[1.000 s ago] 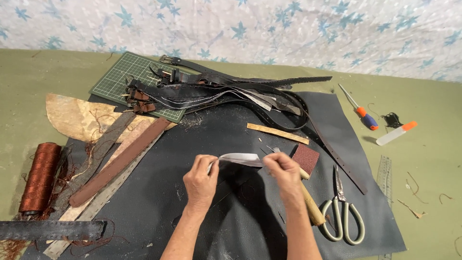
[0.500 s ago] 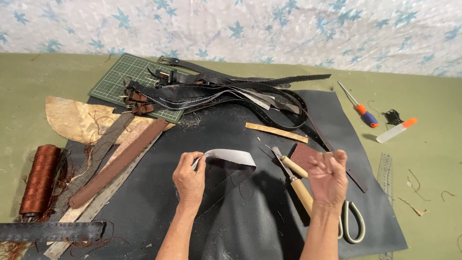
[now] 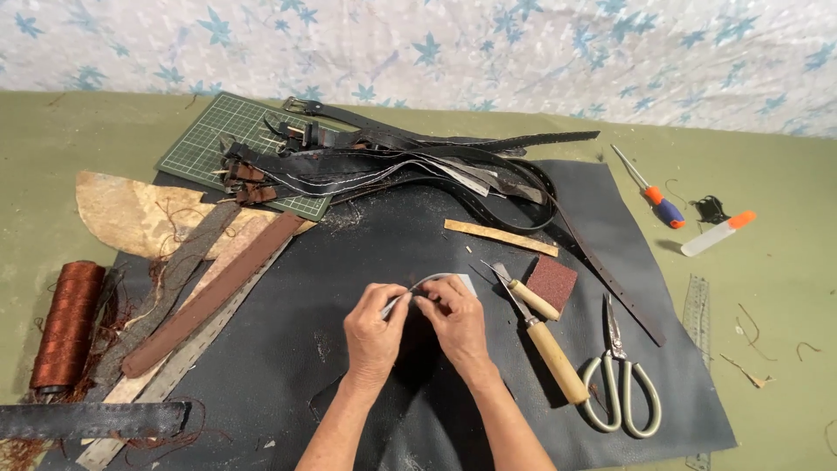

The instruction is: Hand-stitching a black leather strap using a needle and thread at a sewing station.

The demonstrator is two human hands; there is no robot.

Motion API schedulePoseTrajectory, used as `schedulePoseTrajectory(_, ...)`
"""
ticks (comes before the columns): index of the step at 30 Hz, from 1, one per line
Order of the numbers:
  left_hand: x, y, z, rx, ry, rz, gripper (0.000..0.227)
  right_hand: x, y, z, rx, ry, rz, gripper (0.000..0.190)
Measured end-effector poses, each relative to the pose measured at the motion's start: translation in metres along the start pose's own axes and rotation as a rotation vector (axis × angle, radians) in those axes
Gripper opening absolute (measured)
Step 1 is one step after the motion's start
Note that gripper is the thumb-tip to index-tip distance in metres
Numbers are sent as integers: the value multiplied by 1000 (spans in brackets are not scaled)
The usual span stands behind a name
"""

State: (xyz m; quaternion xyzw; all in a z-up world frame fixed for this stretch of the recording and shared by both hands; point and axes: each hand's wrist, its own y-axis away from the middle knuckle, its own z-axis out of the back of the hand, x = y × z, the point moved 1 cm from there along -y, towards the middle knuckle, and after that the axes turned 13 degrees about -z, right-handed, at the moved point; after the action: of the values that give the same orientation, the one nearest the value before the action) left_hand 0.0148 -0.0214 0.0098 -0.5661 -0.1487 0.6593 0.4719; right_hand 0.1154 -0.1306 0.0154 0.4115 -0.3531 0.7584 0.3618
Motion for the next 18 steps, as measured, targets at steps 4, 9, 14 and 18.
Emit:
schedulePoseTrajectory(4, 2, -1, 2, 34, -25, -36, 16, -7, -4, -2, 67, -184, -129, 3)
schedulePoseTrajectory(9, 9, -1, 5, 38, -37, -18, 15, -21, -2, 24, 194, -603, -411, 10)
schedulePoseTrajectory(14, 11, 0, 4, 37, -14, -7, 13, -59, -13, 63, 243, -989, -363, 6)
schedulePoseTrajectory(18, 14, 0, 4, 34, -34, -5, 14, -71, -12, 85, 199, -1105, -333, 7)
